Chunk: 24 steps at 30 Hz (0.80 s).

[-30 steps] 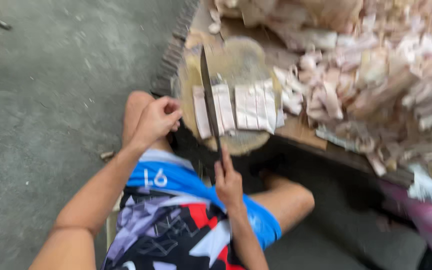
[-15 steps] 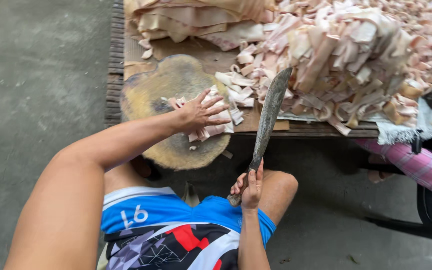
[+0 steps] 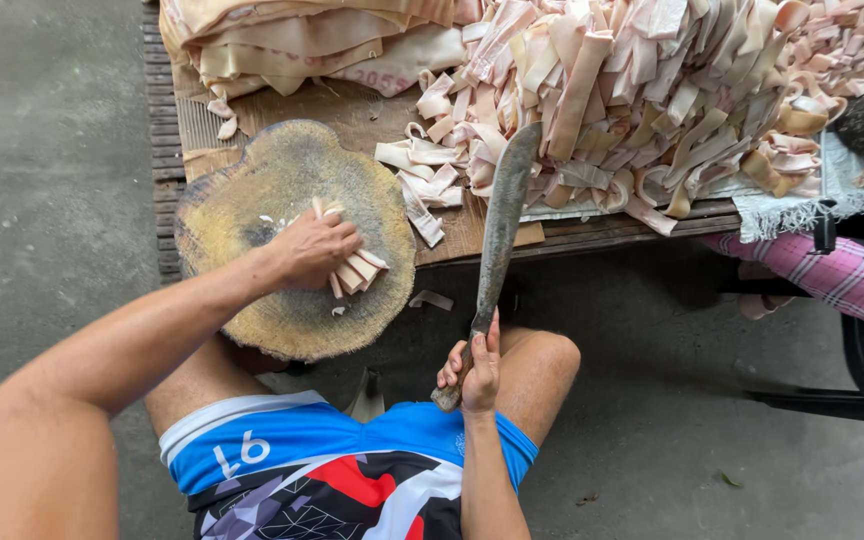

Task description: The person sits at a low wooden table and uses a large knife to slice sheets of pale meat into strips on a round wooden cutting board. The person repeatedly picks up sheets of meat, cuts them into smaller pieces, and places the cut strips onto a pile on the table.

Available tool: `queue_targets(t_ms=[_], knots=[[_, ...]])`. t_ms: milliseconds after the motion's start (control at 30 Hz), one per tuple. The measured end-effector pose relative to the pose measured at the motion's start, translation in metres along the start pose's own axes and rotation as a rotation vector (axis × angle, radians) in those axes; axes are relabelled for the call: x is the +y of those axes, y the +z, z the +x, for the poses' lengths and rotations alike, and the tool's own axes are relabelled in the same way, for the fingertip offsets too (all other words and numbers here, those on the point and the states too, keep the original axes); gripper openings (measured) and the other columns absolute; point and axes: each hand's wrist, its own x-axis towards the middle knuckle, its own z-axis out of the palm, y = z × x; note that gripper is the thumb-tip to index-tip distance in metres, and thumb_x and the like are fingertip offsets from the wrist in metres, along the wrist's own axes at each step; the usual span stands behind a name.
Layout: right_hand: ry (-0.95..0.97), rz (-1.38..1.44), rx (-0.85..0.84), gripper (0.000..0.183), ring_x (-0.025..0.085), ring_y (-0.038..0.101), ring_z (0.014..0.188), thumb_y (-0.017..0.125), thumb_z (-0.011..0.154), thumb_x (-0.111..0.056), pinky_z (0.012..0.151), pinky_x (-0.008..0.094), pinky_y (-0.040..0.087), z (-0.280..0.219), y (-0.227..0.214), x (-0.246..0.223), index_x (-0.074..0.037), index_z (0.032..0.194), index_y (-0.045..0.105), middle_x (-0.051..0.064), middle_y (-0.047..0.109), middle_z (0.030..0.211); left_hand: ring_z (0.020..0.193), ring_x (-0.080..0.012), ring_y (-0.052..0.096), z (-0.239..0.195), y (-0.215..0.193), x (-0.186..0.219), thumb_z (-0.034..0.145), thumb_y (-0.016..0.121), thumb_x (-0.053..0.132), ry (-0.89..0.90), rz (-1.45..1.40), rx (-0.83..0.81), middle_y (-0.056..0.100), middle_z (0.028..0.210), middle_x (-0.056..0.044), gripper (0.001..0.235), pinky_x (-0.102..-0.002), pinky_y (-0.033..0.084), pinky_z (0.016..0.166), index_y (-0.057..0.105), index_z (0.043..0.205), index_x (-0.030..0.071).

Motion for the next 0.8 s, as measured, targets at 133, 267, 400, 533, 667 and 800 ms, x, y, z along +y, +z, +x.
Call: queue_targets(t_ms=[133, 267, 400, 533, 667, 800], knots=[[0.081, -0.015, 0.008, 0.065, 0.012, 0.049, 0.043, 0.041, 0.108, -0.03, 0.042, 0.031, 0.051, 0.007, 0.0, 0.003, -0.035, 0.165, 0.012, 0.004, 0.049, 0.064, 0.087, -0.0245, 0.068, -0.008, 0.001, -0.001, 0.079, 0.069, 0.011, -0.096, -0.119, 0.042, 0.071, 0.093, -0.007, 0.023, -0.041, 0.059, 0.069, 0.066, 0.102, 0.009], [0.115, -0.005, -0.013, 0.066, 0.012, 0.05, 0.041, 0.044, 0.107, -0.025, 0.04, 0.031, 0.05, 0.025, 0.001, 0.006, -0.034, 0.165, 0.015, 0.004, 0.049, 0.061, 0.084, -0.0298, 0.069, 0.019, -0.079, 0.032, 0.08, 0.075, 0.02, -0.272, -0.393, 0.104, 0.073, 0.092, -0.011, 0.023, -0.047, 0.055, 0.072, 0.069, 0.102, 0.013], [0.129, -0.012, -0.027, 0.064, 0.012, 0.051, 0.042, 0.043, 0.108, -0.024, 0.041, 0.031, 0.051, 0.034, -0.003, 0.004, -0.03, 0.166, 0.016, 0.004, 0.049, 0.061, 0.069, -0.0202, 0.071, 0.132, -0.175, 0.064, 0.095, 0.071, 0.037, -0.308, -0.993, 0.304, 0.074, 0.088, -0.014, 0.04, -0.036, 0.058, 0.064, 0.069, 0.107, -0.001], [0.119, -0.044, -0.038, 0.064, 0.012, 0.05, 0.041, 0.042, 0.107, -0.023, 0.04, 0.03, 0.051, 0.048, -0.004, -0.006, -0.031, 0.165, 0.015, 0.004, 0.049, 0.061, 0.087, -0.0168, 0.075, 0.305, -0.297, 0.091, 0.082, 0.078, 0.045, 0.292, -1.131, 1.056, 0.078, 0.1, -0.007, 0.061, -0.036, 0.064, 0.077, 0.065, 0.128, 0.009], [0.107, -0.103, -0.092, 0.064, 0.01, 0.048, 0.043, 0.042, 0.108, -0.022, 0.041, 0.029, 0.05, 0.049, -0.005, -0.009, -0.03, 0.165, 0.015, 0.005, 0.051, 0.064, 0.053, -0.0159, 0.075, 0.349, -0.359, 0.095, 0.065, 0.093, 0.042, -0.156, -1.328, 0.97, 0.075, 0.07, -0.01, 0.053, -0.032, 0.059, 0.053, 0.075, 0.086, -0.003], [0.172, -0.106, -0.064, 0.067, 0.011, 0.048, 0.042, 0.043, 0.105, -0.021, 0.04, 0.03, 0.05, 0.056, -0.005, -0.006, -0.033, 0.164, 0.014, 0.004, 0.05, 0.062, 0.053, -0.0144, 0.066, 0.28, -0.285, 0.092, 0.09, 0.062, 0.015, 0.036, -1.304, 0.932, 0.08, 0.095, -0.005, 0.022, -0.031, 0.055, 0.047, 0.078, 0.104, 0.008]])
